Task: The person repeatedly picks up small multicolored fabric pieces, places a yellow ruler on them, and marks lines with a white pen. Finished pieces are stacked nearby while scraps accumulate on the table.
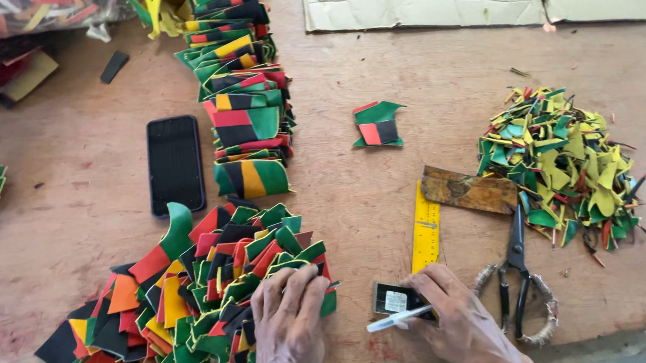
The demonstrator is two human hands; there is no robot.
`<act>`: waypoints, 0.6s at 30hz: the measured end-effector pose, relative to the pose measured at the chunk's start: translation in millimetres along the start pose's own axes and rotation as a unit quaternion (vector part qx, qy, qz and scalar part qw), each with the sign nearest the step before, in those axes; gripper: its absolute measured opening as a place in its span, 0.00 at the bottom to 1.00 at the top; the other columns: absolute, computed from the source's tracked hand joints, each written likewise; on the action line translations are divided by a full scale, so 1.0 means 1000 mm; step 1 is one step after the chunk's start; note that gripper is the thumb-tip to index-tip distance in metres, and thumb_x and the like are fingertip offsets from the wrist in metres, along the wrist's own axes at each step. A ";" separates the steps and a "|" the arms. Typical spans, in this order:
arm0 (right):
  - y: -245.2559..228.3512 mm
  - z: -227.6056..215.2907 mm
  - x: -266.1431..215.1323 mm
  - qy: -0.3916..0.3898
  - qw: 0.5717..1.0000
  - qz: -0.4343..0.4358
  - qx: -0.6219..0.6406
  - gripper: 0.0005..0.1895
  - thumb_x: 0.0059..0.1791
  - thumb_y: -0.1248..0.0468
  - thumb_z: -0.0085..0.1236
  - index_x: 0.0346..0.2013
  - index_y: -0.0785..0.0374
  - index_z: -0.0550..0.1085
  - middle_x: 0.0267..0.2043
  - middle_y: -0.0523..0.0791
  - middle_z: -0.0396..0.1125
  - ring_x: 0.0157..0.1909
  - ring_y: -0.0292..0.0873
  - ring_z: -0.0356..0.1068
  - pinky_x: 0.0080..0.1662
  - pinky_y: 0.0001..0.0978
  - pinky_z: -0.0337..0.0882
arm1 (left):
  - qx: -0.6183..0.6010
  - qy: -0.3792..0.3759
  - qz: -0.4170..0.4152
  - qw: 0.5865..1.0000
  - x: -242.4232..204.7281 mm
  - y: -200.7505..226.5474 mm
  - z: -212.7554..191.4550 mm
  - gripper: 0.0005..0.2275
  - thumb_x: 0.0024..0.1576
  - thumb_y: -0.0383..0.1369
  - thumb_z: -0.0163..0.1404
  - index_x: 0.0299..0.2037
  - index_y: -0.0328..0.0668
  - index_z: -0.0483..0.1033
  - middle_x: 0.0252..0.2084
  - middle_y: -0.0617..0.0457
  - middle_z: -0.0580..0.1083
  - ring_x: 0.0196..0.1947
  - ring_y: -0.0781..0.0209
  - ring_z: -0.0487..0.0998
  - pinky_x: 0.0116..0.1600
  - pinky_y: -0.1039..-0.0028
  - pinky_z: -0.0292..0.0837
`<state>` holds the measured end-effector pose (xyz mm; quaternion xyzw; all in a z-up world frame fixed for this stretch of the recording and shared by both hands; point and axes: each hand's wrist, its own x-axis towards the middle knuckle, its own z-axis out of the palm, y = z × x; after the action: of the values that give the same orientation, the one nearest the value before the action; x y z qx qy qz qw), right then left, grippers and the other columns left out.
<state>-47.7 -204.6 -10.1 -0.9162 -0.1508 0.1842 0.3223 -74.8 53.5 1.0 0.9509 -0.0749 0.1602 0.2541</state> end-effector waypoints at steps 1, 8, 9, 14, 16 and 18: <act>0.001 0.001 0.000 0.018 1.000 -0.005 0.009 0.28 0.38 0.60 0.71 0.51 0.58 0.72 0.48 0.48 0.67 0.52 0.54 0.71 0.54 0.40 0.72 | -0.002 0.000 -0.002 1.000 0.002 0.003 0.000 0.18 0.42 0.21 0.54 0.44 0.45 0.77 0.48 0.54 0.76 0.55 0.54 0.73 0.62 0.60 0.61; 0.018 -0.008 -0.002 0.074 0.997 -0.008 0.028 0.30 0.42 0.53 0.69 0.55 0.60 0.71 0.47 0.50 0.66 0.46 0.53 0.71 0.46 0.41 0.72 | -0.001 -0.001 0.037 0.999 0.011 0.016 0.002 0.15 0.44 0.22 0.51 0.43 0.43 0.75 0.40 0.56 0.77 0.47 0.58 0.77 0.58 0.59 0.60; 0.021 -0.007 -0.001 0.116 0.992 0.035 0.019 0.27 0.44 0.56 0.65 0.56 0.59 0.72 0.46 0.50 0.67 0.42 0.51 0.72 0.43 0.41 0.73 | 0.002 -0.019 0.024 1.000 0.012 0.016 0.004 0.16 0.44 0.21 0.51 0.43 0.43 0.75 0.39 0.55 0.77 0.46 0.57 0.77 0.57 0.60 0.61; 0.051 -0.013 -0.005 0.257 0.958 0.043 -0.115 0.21 0.49 0.63 0.57 0.57 0.60 0.72 0.39 0.52 0.65 0.37 0.52 0.70 0.40 0.44 0.71 | 0.010 -0.100 -0.057 0.993 0.026 0.013 0.010 0.14 0.47 0.21 0.51 0.44 0.42 0.73 0.38 0.51 0.76 0.43 0.52 0.77 0.50 0.63 0.66; 0.064 -0.017 -0.008 0.280 0.949 0.059 -0.132 0.19 0.52 0.65 0.55 0.59 0.58 0.70 0.41 0.51 0.65 0.38 0.52 0.70 0.41 0.45 0.71 | -0.003 -0.149 -0.129 0.980 0.025 0.015 0.008 0.11 0.52 0.23 0.50 0.45 0.43 0.72 0.38 0.51 0.76 0.43 0.52 0.77 0.47 0.63 0.69; 0.079 -0.027 -0.007 0.227 0.948 0.161 -0.153 0.27 0.50 0.70 0.51 0.64 0.49 0.68 0.44 0.49 0.64 0.40 0.49 0.69 0.37 0.40 0.74 | -0.022 -0.154 -0.152 0.976 0.024 0.016 0.005 0.11 0.53 0.24 0.51 0.45 0.42 0.72 0.39 0.51 0.76 0.42 0.51 0.77 0.43 0.63 0.71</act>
<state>-29.5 -280.6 -40.0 -0.9842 0.0493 -0.0046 0.1701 -54.0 35.5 12.2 0.9587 0.0288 -0.0307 0.2812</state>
